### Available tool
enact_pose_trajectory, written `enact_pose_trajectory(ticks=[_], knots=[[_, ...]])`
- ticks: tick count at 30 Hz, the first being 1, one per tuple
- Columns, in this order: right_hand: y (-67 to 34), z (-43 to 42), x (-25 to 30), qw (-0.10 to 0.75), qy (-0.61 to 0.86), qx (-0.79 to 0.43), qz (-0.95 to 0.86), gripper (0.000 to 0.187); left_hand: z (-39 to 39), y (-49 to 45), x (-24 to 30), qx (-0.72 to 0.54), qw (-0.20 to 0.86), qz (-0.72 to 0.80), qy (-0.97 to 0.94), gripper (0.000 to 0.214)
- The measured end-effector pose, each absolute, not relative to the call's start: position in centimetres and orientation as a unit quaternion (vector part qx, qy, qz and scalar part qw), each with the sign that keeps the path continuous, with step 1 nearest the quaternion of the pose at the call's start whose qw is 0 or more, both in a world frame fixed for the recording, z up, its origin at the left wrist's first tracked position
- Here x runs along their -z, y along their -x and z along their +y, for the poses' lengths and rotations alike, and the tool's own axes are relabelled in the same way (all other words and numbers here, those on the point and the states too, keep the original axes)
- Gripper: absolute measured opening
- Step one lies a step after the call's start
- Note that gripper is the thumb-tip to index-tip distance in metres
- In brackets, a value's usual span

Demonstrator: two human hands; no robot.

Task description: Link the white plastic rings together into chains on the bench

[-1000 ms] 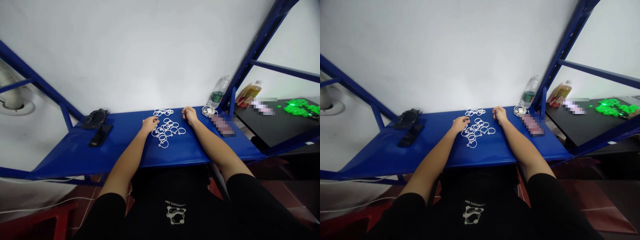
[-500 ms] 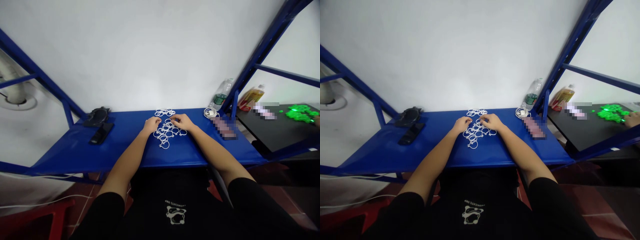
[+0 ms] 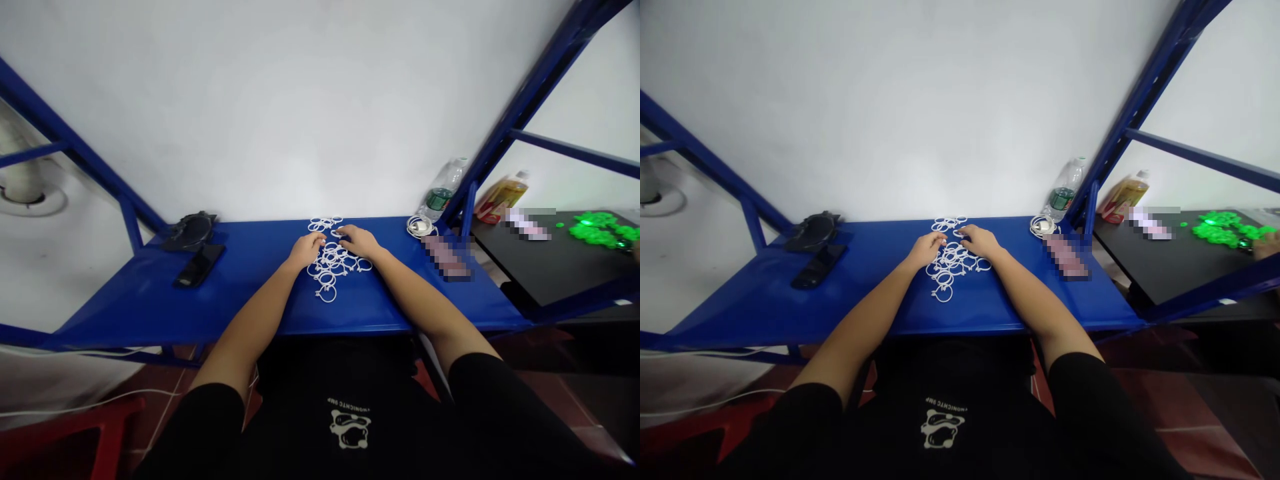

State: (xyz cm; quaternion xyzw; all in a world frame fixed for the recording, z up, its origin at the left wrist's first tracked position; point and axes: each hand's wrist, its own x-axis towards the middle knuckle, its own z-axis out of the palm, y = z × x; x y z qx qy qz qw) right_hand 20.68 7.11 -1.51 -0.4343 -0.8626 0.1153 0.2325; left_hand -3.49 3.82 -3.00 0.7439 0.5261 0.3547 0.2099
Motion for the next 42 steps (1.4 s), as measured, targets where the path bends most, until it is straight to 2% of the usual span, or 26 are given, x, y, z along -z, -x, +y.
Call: enact_pose_trajectory(ticks=[3,13,20,26,29,35,42], knots=[[-20.9,6.1,1.3,0.244,0.416,-0.124,-0.867,0.038,3.9,3.5,3.2,-0.358,0.217,0.519,-0.746,0.032],[-21.3,6.2,1.5,0.295,0.46,-0.078,-0.834,0.038,3.9,3.4,2.7,-0.417,0.142,0.52,-0.732,0.037],[-22.7,6.6,1.2,0.297,0.56,-0.047,-0.772,0.034,3.6,3.3,2.8,-0.432,0.177,0.521,-0.715,0.034],[-23.6,6.9,1.1,0.278,0.565,-0.051,-0.775,0.033,3.5,3.2,2.6,-0.426,0.196,0.525,-0.71,0.03],[-23.7,6.9,1.2,0.3,0.571,-0.058,-0.762,0.035,3.6,3.3,2.7,-0.434,0.198,0.528,-0.703,0.03],[-23.9,7.5,1.9,0.382,0.554,-0.127,-0.729,0.036,4.1,3.4,3.1,-0.458,0.165,0.532,-0.693,0.029],[-24.5,8.8,2.5,0.495,0.539,-0.301,-0.612,0.029,4.2,3.5,3.0,-0.479,0.164,0.524,-0.685,0.028]])
